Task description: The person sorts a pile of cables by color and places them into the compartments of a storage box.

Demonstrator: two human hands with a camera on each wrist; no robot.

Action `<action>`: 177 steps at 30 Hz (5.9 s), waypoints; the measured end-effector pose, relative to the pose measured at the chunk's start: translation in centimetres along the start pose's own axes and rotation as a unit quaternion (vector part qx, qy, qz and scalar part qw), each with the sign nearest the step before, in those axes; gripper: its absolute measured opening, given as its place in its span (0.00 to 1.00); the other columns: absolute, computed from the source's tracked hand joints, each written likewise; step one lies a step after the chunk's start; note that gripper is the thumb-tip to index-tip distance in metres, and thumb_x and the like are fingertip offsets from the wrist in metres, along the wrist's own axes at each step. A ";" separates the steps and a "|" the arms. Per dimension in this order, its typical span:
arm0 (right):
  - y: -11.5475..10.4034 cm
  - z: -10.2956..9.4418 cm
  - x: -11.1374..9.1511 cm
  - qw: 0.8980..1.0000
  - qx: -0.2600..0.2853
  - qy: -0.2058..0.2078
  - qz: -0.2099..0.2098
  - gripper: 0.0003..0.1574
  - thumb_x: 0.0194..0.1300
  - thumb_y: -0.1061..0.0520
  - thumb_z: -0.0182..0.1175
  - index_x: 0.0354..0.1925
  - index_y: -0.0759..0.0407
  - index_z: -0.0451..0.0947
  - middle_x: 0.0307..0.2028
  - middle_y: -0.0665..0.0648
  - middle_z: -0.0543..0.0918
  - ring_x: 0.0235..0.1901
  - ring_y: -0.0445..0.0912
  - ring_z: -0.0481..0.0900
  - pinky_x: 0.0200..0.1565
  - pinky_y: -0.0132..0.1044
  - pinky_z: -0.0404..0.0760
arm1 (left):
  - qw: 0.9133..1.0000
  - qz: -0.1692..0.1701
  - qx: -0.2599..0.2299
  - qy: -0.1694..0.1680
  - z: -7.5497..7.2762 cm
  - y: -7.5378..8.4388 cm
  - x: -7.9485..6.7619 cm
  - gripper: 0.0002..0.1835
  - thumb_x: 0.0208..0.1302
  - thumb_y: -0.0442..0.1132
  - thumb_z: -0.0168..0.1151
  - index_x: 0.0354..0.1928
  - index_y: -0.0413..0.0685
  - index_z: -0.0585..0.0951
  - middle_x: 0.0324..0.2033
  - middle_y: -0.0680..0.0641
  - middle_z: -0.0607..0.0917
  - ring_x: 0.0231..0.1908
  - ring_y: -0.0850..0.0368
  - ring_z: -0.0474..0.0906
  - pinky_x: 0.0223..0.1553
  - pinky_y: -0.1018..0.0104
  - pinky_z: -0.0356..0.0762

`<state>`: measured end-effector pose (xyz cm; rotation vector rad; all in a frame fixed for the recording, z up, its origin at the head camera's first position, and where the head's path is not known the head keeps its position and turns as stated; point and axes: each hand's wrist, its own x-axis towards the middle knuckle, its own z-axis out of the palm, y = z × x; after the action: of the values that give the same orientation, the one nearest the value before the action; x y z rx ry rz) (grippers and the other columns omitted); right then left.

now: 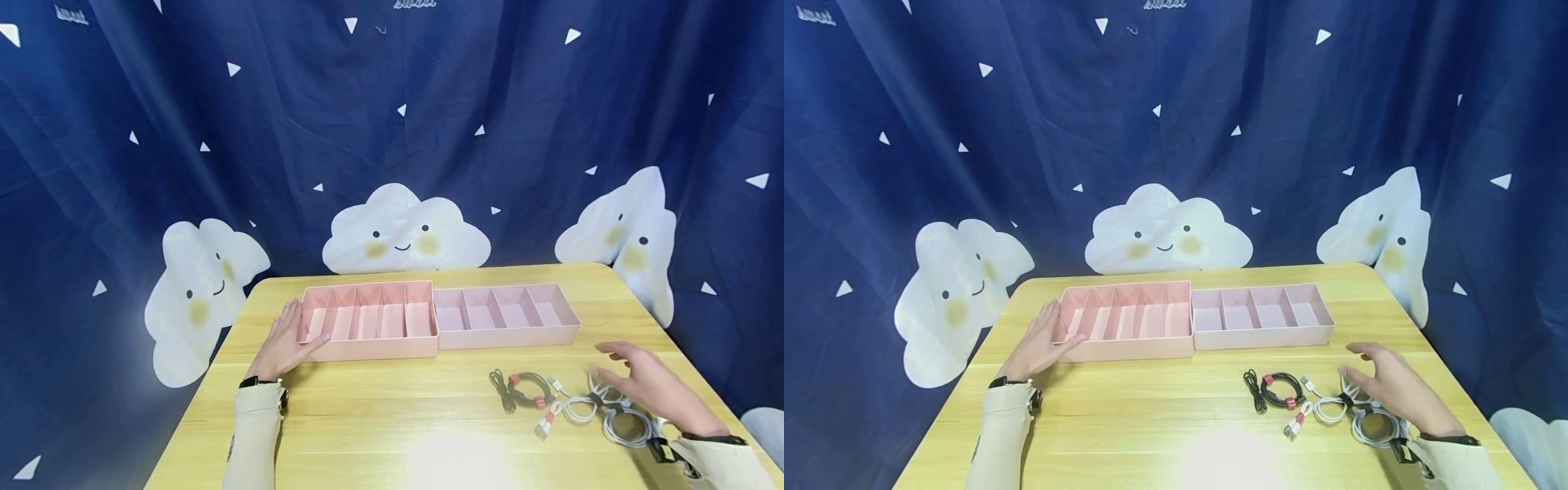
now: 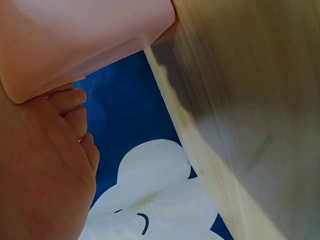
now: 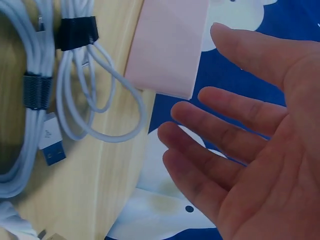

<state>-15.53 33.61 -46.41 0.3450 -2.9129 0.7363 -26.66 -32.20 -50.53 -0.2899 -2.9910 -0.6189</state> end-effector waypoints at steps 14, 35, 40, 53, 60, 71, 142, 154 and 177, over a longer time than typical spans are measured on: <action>0.3 1.1 -0.6 0.997 -0.004 -0.063 0.043 0.40 0.65 0.51 0.72 0.59 0.82 0.73 0.55 0.84 0.78 0.51 0.75 0.81 0.47 0.64 0.83 | 1.000 -0.003 -0.004 0.001 0.0 0.1 -0.1 0.64 0.64 0.73 0.59 0.81 0.32 0.45 0.82 0.33 0.46 0.83 0.35 0.40 0.81 0.33 0.43; 0.4 2.6 -1.6 0.989 0.005 -0.125 0.077 0.43 0.63 0.38 0.71 0.55 0.75 0.77 0.43 0.66 0.86 0.41 0.54 0.84 0.38 0.45 0.83 | 1.000 -0.006 -0.012 -0.003 0.0 0.2 -0.1 0.62 0.65 0.69 0.62 0.81 0.33 0.44 0.82 0.33 0.46 0.83 0.36 0.39 0.81 0.33 0.40; 0.3 2.7 -1.5 0.988 -0.009 -0.132 0.085 0.42 0.63 0.37 0.71 0.52 0.74 0.78 0.42 0.64 0.85 0.41 0.54 0.83 0.37 0.46 0.82 | 1.000 -0.006 -0.014 -0.003 0.0 0.3 -0.1 0.62 0.66 0.68 0.62 0.81 0.33 0.44 0.83 0.33 0.45 0.83 0.37 0.37 0.81 0.34 0.40; 0.4 2.9 -1.6 0.989 -0.036 -0.112 0.085 0.53 0.57 0.39 0.75 0.59 0.84 0.72 0.46 0.78 0.82 0.45 0.69 0.82 0.42 0.59 0.84 | 1.000 -0.007 -0.016 -0.006 0.0 0.1 0.0 0.62 0.65 0.70 0.61 0.82 0.35 0.43 0.83 0.34 0.45 0.84 0.38 0.37 0.81 0.34 0.40; 0.9 3.0 -1.7 0.992 -0.035 -0.098 0.077 0.55 0.54 0.44 0.78 0.63 0.83 0.69 0.52 0.81 0.79 0.52 0.74 0.79 0.49 0.66 0.82 | 1.000 -0.006 -0.014 -0.004 0.0 0.2 0.0 0.62 0.66 0.70 0.61 0.82 0.34 0.44 0.83 0.34 0.45 0.84 0.38 0.37 0.81 0.34 0.41; 0.8 3.4 -1.5 0.997 -0.034 -0.047 0.060 0.42 0.49 0.56 0.79 0.53 0.82 0.76 0.42 0.74 0.84 0.45 0.67 0.83 0.45 0.63 0.83 | 1.000 -0.006 -0.017 -0.005 0.0 0.2 -0.2 0.61 0.66 0.69 0.61 0.82 0.34 0.44 0.83 0.34 0.45 0.83 0.37 0.37 0.81 0.34 0.41; 0.8 1.5 -0.6 0.989 0.015 -0.101 0.108 0.49 0.57 0.48 0.76 0.60 0.85 0.72 0.55 0.82 0.80 0.41 0.53 0.84 0.36 0.38 0.80 | 1.000 -0.005 -0.019 -0.010 -0.2 0.1 0.0 0.61 0.67 0.68 0.61 0.82 0.34 0.43 0.83 0.35 0.43 0.84 0.39 0.35 0.82 0.35 0.38; 0.1 1.2 -0.1 0.992 0.010 -0.076 0.101 0.49 0.55 0.47 0.77 0.61 0.82 0.73 0.57 0.84 0.76 0.49 0.72 0.82 0.38 0.47 0.84 | 1.000 -0.002 -0.012 -0.008 -0.2 0.0 0.0 0.61 0.67 0.70 0.59 0.82 0.34 0.43 0.83 0.35 0.43 0.84 0.38 0.36 0.82 0.35 0.39; -2.3 0.9 1.2 0.999 0.009 -0.028 0.027 0.41 0.52 0.54 0.78 0.56 0.80 0.77 0.52 0.78 0.82 0.45 0.65 0.84 0.39 0.42 0.83 | 1.000 0.003 -0.002 -0.001 0.0 -0.1 0.0 0.63 0.65 0.75 0.56 0.82 0.34 0.45 0.83 0.36 0.42 0.84 0.39 0.35 0.81 0.33 0.41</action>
<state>-16.15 30.98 -45.97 0.2943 -2.9801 0.7725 -26.68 -32.34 -50.54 -0.2997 -2.9905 -0.6249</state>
